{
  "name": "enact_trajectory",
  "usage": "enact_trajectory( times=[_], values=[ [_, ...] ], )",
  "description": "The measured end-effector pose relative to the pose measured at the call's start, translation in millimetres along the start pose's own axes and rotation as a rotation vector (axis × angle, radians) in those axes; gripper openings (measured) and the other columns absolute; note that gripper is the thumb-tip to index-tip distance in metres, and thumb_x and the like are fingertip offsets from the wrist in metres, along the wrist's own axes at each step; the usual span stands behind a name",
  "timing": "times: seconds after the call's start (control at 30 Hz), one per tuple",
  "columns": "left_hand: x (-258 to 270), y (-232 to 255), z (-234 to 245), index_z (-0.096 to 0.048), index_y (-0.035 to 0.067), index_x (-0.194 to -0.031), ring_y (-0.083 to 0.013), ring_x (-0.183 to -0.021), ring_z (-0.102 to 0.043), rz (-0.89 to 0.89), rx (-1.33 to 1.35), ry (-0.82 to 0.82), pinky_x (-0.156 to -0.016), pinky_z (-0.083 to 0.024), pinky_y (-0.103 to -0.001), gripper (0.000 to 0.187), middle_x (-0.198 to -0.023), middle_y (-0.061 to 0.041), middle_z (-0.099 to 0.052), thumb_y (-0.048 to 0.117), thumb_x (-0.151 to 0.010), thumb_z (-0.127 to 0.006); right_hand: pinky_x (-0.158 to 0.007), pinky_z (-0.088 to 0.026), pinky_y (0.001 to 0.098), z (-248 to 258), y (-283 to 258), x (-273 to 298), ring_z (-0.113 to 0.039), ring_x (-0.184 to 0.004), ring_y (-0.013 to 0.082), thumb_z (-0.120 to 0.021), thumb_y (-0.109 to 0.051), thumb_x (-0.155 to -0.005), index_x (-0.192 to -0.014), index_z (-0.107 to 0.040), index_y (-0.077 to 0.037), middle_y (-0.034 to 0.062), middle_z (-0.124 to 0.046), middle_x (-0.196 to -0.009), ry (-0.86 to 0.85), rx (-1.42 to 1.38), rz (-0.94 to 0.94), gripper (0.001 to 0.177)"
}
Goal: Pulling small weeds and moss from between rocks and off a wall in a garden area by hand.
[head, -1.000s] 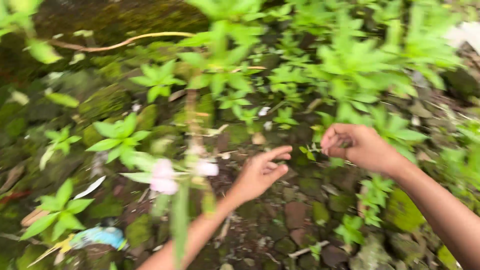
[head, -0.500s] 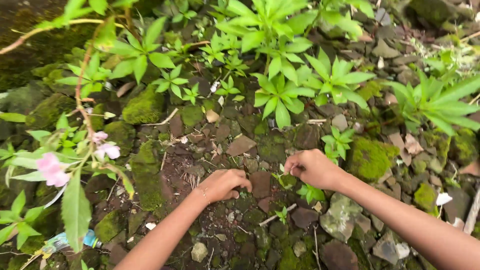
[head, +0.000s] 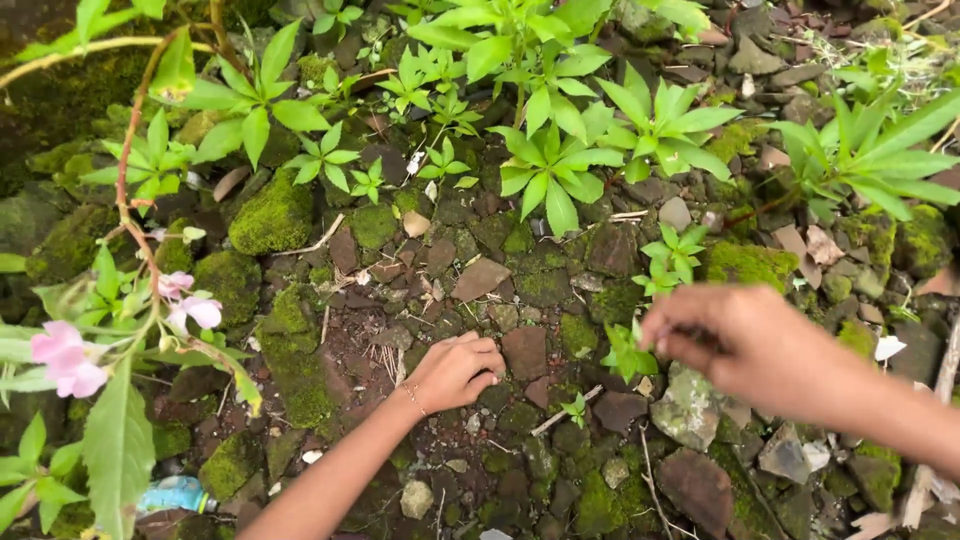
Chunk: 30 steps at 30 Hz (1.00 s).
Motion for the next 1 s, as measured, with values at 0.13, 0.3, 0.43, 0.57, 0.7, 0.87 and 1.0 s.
enact_trajectory(
  times=[0.13,0.3,0.43,0.57,0.7,0.87,1.0],
  values=[
    [-3,0,2,-0.074,0.023,-0.098,-0.0153,-0.088,-0.059,-0.023,-0.031,0.051,-0.075,-0.053,-0.032,0.008,-0.097,0.008,-0.068,0.02,-0.096,-0.067,-0.089,-0.074,0.0193,-72,33,-6,-0.085,-0.091,0.0057,-0.066,-0.009,-0.09,-0.1,-0.081,-0.025,-0.0066,-0.087,-0.099,0.075,-0.219,0.047,0.025],
    [-9,23,33,-0.074,0.023,-0.089,-0.0135,-0.089,-0.07,-0.042,0.007,0.087,-0.071,-0.06,-0.03,0.014,-0.093,0.005,-0.072,0.017,-0.096,-0.064,-0.049,-0.055,0.0151,-185,72,-26,-0.066,-0.056,0.0056,-0.06,-0.004,-0.099,-0.106,-0.074,-0.019,-0.0017,-0.079,-0.081,-0.033,-0.446,-0.222,0.021],
    [-26,43,71,-0.069,0.018,-0.086,-0.0113,-0.088,-0.075,0.018,0.25,0.196,-0.076,-0.068,-0.023,0.02,-0.093,0.003,-0.075,0.009,-0.097,-0.055,-0.086,-0.073,0.0212,-244,93,-46,-0.081,-0.089,0.011,-0.062,0.002,-0.094,-0.105,-0.071,-0.014,0.0005,-0.08,-0.096,0.087,-0.521,-0.117,0.021],
    [-32,59,105,-0.071,0.019,-0.097,-0.0026,-0.037,-0.03,0.101,0.427,0.233,-0.036,-0.024,-0.02,0.007,-0.105,0.004,-0.079,0.021,-0.097,-0.065,-0.089,-0.067,0.0266,-259,80,-57,-0.078,-0.092,0.014,-0.065,0.005,-0.088,-0.123,-0.065,-0.012,0.0022,-0.077,-0.098,0.135,-0.537,0.085,0.04],
    [-29,47,86,-0.069,0.021,-0.094,-0.0018,-0.035,-0.03,0.221,0.464,0.213,-0.036,-0.022,-0.02,0.006,-0.091,0.006,-0.08,0.025,-0.097,-0.067,-0.087,-0.068,0.0255,-269,69,-61,-0.074,-0.088,0.015,-0.065,0.006,-0.087,-0.112,-0.071,-0.011,0.001,-0.071,-0.097,0.105,-0.391,0.191,0.03],
    [-24,35,63,-0.069,0.019,-0.098,-0.0014,-0.036,-0.028,0.295,0.432,0.115,-0.034,-0.021,-0.018,0.005,-0.102,0.001,-0.078,0.024,-0.098,-0.067,-0.067,-0.063,0.0379,-260,60,-58,-0.069,-0.073,0.0178,-0.073,-0.008,-0.088,-0.096,-0.077,-0.014,-0.0031,-0.068,-0.092,0.231,-0.307,0.249,0.011],
    [-19,45,65,-0.071,0.011,-0.093,-0.0247,-0.086,-0.072,0.243,0.442,0.13,-0.075,-0.056,-0.035,0.004,-0.085,-0.008,-0.078,0.008,-0.092,-0.067,-0.078,-0.06,0.0429,-260,70,-65,-0.072,-0.09,0.0241,-0.069,-0.024,-0.09,-0.089,-0.065,-0.02,-0.0017,-0.068,-0.089,0.121,-0.301,0.063,0.006]
  ],
)
Point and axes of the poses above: each hand's wrist, its own x-axis away from the middle knuckle, its own z-axis out of the back of the hand, y = z × x, the point moved 4 cm from there along -x, towards the middle knuckle
